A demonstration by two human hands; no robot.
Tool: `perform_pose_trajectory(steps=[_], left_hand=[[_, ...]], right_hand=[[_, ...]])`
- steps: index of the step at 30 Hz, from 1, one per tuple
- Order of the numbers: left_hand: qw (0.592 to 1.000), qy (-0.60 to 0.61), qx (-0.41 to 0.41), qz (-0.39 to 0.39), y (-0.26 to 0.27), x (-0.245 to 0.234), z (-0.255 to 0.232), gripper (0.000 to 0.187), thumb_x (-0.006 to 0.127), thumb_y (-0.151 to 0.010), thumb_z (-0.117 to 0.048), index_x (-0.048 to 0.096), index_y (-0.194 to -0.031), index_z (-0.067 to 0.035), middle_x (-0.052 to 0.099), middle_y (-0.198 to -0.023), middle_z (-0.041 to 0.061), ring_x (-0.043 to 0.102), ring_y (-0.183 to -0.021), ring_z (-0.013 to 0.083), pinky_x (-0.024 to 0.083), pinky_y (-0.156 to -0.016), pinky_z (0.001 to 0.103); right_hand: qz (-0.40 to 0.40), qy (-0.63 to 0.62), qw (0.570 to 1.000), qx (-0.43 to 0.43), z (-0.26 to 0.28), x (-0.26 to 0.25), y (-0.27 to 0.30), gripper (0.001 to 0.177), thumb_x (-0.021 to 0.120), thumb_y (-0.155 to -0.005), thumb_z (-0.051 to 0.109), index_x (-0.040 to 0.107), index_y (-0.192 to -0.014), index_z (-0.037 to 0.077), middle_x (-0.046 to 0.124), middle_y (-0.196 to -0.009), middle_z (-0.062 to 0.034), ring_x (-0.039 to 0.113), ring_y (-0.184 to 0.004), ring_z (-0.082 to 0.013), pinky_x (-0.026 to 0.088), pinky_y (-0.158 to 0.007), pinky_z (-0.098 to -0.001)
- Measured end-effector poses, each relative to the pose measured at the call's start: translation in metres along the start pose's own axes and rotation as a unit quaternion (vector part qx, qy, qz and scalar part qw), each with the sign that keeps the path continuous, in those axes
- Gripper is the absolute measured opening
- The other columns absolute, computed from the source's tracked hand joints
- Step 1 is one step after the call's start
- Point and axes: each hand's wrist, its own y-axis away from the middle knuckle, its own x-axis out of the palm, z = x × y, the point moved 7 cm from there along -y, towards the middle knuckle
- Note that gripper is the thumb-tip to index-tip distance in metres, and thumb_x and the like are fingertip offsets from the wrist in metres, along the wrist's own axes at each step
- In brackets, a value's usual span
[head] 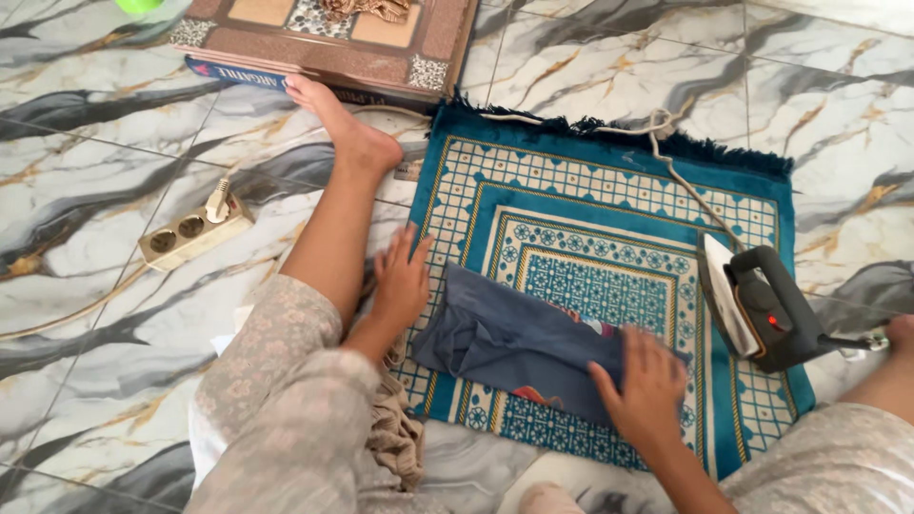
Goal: The person irons several small children's t-shirts on a prayer mat placed on the floor. They spray water on each shirt, iron both sides, fold them, and place them in a pile.
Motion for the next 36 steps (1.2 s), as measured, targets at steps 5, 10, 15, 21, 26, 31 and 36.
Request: perform_pose_trajectory(steps=[5,10,15,21,26,31,36], left_hand=[[0.901,0.386,-0.136,0.142,0.031,0.026,-0.041,0.03,0.047,-0.107,-0.022,0.067,-0.123,-0.005,0.078,-0.107,0.015,0.076,-0.102,0.0241,0.058,-0.088,0.036],[0.837,0.487,-0.2,0.152,0.044,0.03,-0.035,0.034,0.05,-0.107,-0.029,0.063,-0.124,-0.003,0.072,-0.106,0.01,0.069,-0.101,0.0188,0.056,-0.086,0.032],[0.843,0.424,-0.278,0.18,0.053,0.049,-0.012,0.04,0.062,-0.102,-0.035,0.059,-0.128,-0.005,0.073,-0.101,0.01,0.066,-0.096,0.0164,0.051,-0.084,0.03],[0.861,0.433,-0.136,0.229,0.057,0.054,-0.011,0.036,0.056,-0.077,0.0,0.07,-0.109,-0.003,0.074,-0.099,0.009,0.071,-0.093,0.0215,0.057,-0.086,0.039],[0.966,0.073,-0.003,0.247,0.073,0.008,-0.033,0.033,0.06,-0.088,-0.003,0.076,-0.111,-0.021,0.073,-0.127,-0.002,0.068,-0.125,0.0221,0.049,-0.109,0.044],[0.964,-0.02,0.025,0.263,0.06,-0.022,-0.074,0.081,0.084,-0.07,-0.038,0.052,-0.144,-0.024,0.029,-0.165,0.007,0.019,-0.149,0.0367,0.015,-0.111,0.07],[0.989,-0.002,-0.027,0.148,0.055,-0.049,-0.074,0.099,0.088,-0.058,-0.044,0.055,-0.148,-0.018,0.035,-0.16,0.016,0.025,-0.153,0.0435,0.022,-0.107,0.075]], right_hand=[[-0.05,-0.326,0.903,-0.277,0.138,-0.034,-0.031,0.052,0.079,-0.082,0.024,0.063,-0.128,0.007,0.071,-0.109,-0.0147,0.065,-0.103,-0.0355,0.047,-0.089,-0.0454],[0.126,-0.407,0.886,-0.183,0.157,0.018,-0.061,0.047,0.074,-0.08,0.011,0.066,-0.126,0.015,0.072,-0.083,-0.0071,0.067,-0.083,-0.0223,0.05,-0.077,-0.0385],[0.098,-0.494,0.864,0.014,0.109,0.068,-0.068,0.035,0.064,-0.095,0.009,0.064,-0.13,0.014,0.07,-0.08,-0.0033,0.065,-0.069,-0.0118,0.05,-0.063,-0.0264],[0.086,-0.49,0.866,-0.049,0.109,0.055,-0.048,0.029,0.069,-0.082,0.002,0.072,-0.11,0.009,0.07,-0.104,-0.0124,0.071,-0.094,-0.0215,0.056,-0.087,-0.0333],[0.001,-0.409,0.895,-0.177,0.079,0.002,-0.03,0.032,0.06,-0.068,-0.005,0.071,-0.093,0.011,0.071,-0.118,-0.0114,0.066,-0.115,-0.0327,0.048,-0.103,-0.0435],[-0.187,0.001,0.981,0.052,-0.11,-0.041,-0.075,0.033,0.072,-0.103,0.032,0.066,-0.123,0.007,0.067,-0.117,-0.0177,0.063,-0.108,-0.0384,0.046,-0.092,-0.0546],[-0.177,0.126,0.969,0.117,-0.243,0.013,-0.118,0.068,0.064,-0.104,0.065,0.065,-0.118,-0.002,0.069,-0.115,-0.0242,0.067,-0.104,-0.0436,0.05,-0.081,-0.0524]])
